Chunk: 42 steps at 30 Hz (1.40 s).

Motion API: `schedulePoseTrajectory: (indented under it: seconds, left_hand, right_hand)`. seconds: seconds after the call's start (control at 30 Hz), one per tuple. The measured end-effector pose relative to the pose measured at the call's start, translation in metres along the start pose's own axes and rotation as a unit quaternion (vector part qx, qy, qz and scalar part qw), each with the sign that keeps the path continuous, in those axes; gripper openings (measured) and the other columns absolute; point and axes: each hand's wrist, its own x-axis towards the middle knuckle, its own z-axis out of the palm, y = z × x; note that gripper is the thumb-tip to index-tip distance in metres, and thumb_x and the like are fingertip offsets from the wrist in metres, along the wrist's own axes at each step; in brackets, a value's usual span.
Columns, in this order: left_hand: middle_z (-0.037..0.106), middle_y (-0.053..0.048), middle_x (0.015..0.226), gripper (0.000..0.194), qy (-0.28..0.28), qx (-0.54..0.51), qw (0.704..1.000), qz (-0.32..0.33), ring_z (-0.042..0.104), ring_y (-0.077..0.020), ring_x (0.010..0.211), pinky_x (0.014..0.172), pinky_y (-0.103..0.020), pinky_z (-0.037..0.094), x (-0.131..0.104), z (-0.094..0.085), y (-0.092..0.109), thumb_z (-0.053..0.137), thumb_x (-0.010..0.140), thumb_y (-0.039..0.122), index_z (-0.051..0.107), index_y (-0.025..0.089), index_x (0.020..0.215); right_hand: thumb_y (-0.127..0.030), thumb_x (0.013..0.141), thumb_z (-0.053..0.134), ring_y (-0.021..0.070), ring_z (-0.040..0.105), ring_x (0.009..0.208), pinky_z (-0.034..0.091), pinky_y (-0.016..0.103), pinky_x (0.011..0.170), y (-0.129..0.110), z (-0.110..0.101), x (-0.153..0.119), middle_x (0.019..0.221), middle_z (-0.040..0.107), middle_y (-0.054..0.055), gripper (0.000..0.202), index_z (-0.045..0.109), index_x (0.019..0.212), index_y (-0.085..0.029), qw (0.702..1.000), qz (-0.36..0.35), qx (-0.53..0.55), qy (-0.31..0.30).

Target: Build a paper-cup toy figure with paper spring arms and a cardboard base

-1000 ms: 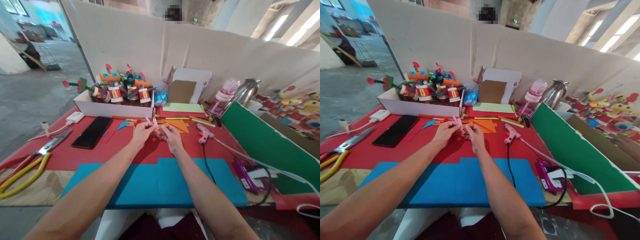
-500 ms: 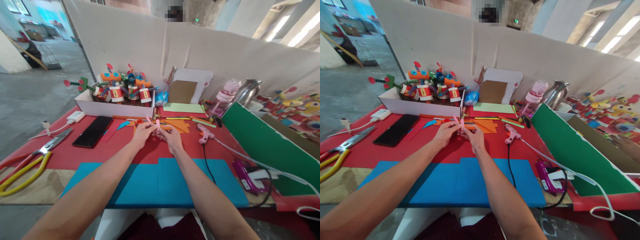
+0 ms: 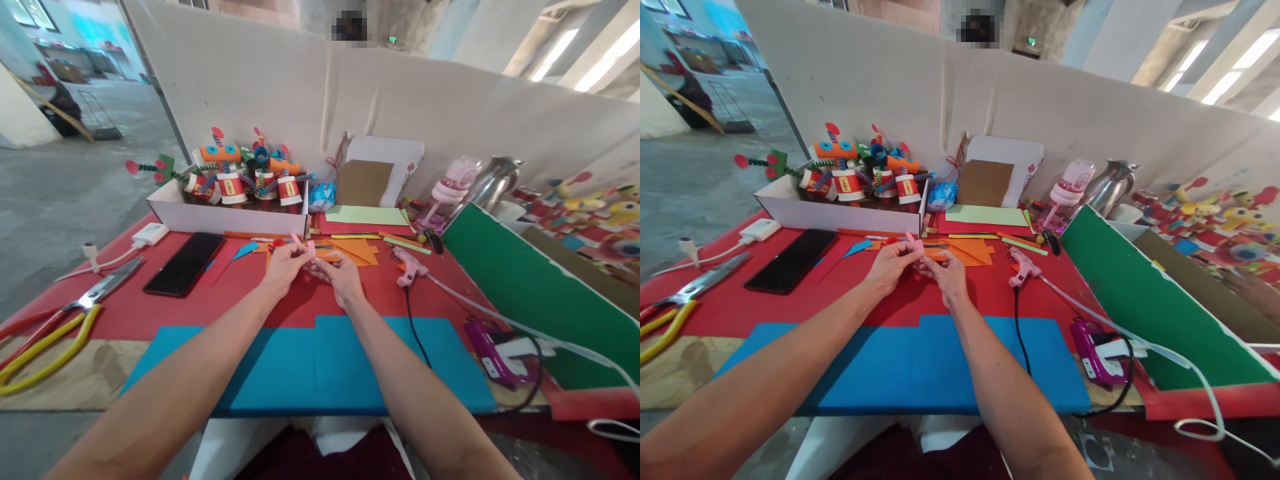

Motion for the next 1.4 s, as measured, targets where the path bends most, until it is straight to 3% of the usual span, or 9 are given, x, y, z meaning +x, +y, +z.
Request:
schedulePoseTrajectory:
  seconds: [0.27,0.47,0.6,0.8,1.0,1.23,1.4]
  left_hand:
    - [0.062,0.000,0.059,0.033,0.009,0.007,1.000,0.018,0.055,-0.0102,0.055,0.058,-0.025,0.046,-0.001,0.002,0.003,0.081,0.056,0.040,0.061,0.015,0.060]
    - [0.066,-0.002,0.066,0.040,-0.031,0.037,0.998,-0.028,0.059,-0.0129,0.058,0.058,-0.027,0.045,-0.001,0.003,0.001,0.082,0.054,0.044,0.066,0.014,0.074]
    - [0.066,-0.001,0.065,0.035,-0.003,0.057,0.998,-0.005,0.057,-0.0116,0.059,0.059,-0.025,0.044,0.001,0.001,-0.002,0.081,0.055,0.042,0.067,0.013,0.071]
    - [0.066,-0.002,0.063,0.031,-0.017,0.053,0.998,-0.019,0.058,-0.0116,0.056,0.057,-0.025,0.045,0.000,-0.001,-0.003,0.079,0.060,0.039,0.066,0.013,0.071]
    - [0.064,0.000,0.060,0.035,-0.016,0.036,0.999,-0.024,0.055,-0.0104,0.053,0.054,-0.024,0.043,-0.002,0.002,0.001,0.082,0.056,0.041,0.066,0.013,0.069]
    - [0.057,0.002,0.053,0.034,0.006,-0.024,0.999,-0.037,0.046,-0.0070,0.048,0.050,-0.023,0.039,0.000,0.002,0.004,0.084,0.051,0.038,0.063,0.013,0.060]
    - [0.060,0.000,0.055,0.033,-0.006,-0.043,0.998,-0.044,0.050,-0.0080,0.051,0.052,-0.023,0.039,-0.003,0.006,0.003,0.084,0.052,0.036,0.065,0.012,0.063]
  right_hand:
    - [-0.035,0.050,0.086,0.0129,0.068,0.057,0.058,0.025,0.061,-0.002,0.000,0.000,0.062,0.071,-0.001,0.036,0.060,0.070,-0.019,1.000,-0.016,-0.021,0.015]
    - [-0.035,0.055,0.082,0.0147,0.068,0.058,0.058,0.027,0.060,0.000,-0.002,0.002,0.065,0.071,-0.001,0.032,0.059,0.070,-0.019,0.996,-0.072,-0.020,0.046]
    - [-0.034,0.055,0.083,0.0137,0.067,0.056,0.056,0.026,0.058,-0.002,-0.002,0.000,0.062,0.070,-0.001,0.031,0.061,0.071,-0.019,0.997,-0.050,-0.028,0.042]
    - [-0.033,0.057,0.080,0.0120,0.065,0.054,0.056,0.026,0.061,-0.006,0.000,-0.002,0.062,0.069,-0.002,0.025,0.068,0.072,-0.017,0.999,-0.036,-0.028,0.021]
    - [-0.033,0.058,0.081,0.0120,0.065,0.053,0.053,0.023,0.055,-0.005,0.000,-0.002,0.061,0.069,0.000,0.024,0.067,0.071,-0.017,0.998,-0.036,-0.036,0.032]
    - [-0.053,0.079,0.063,0.0138,0.065,0.051,0.057,0.026,0.056,-0.010,-0.006,0.006,0.057,0.067,0.000,0.036,0.059,0.069,-0.019,0.992,-0.008,0.082,0.094]
    - [-0.032,0.062,0.081,0.0108,0.063,0.053,0.056,0.023,0.059,-0.001,-0.009,0.008,0.057,0.067,-0.002,0.023,0.063,0.067,-0.018,0.998,0.021,0.059,0.019]
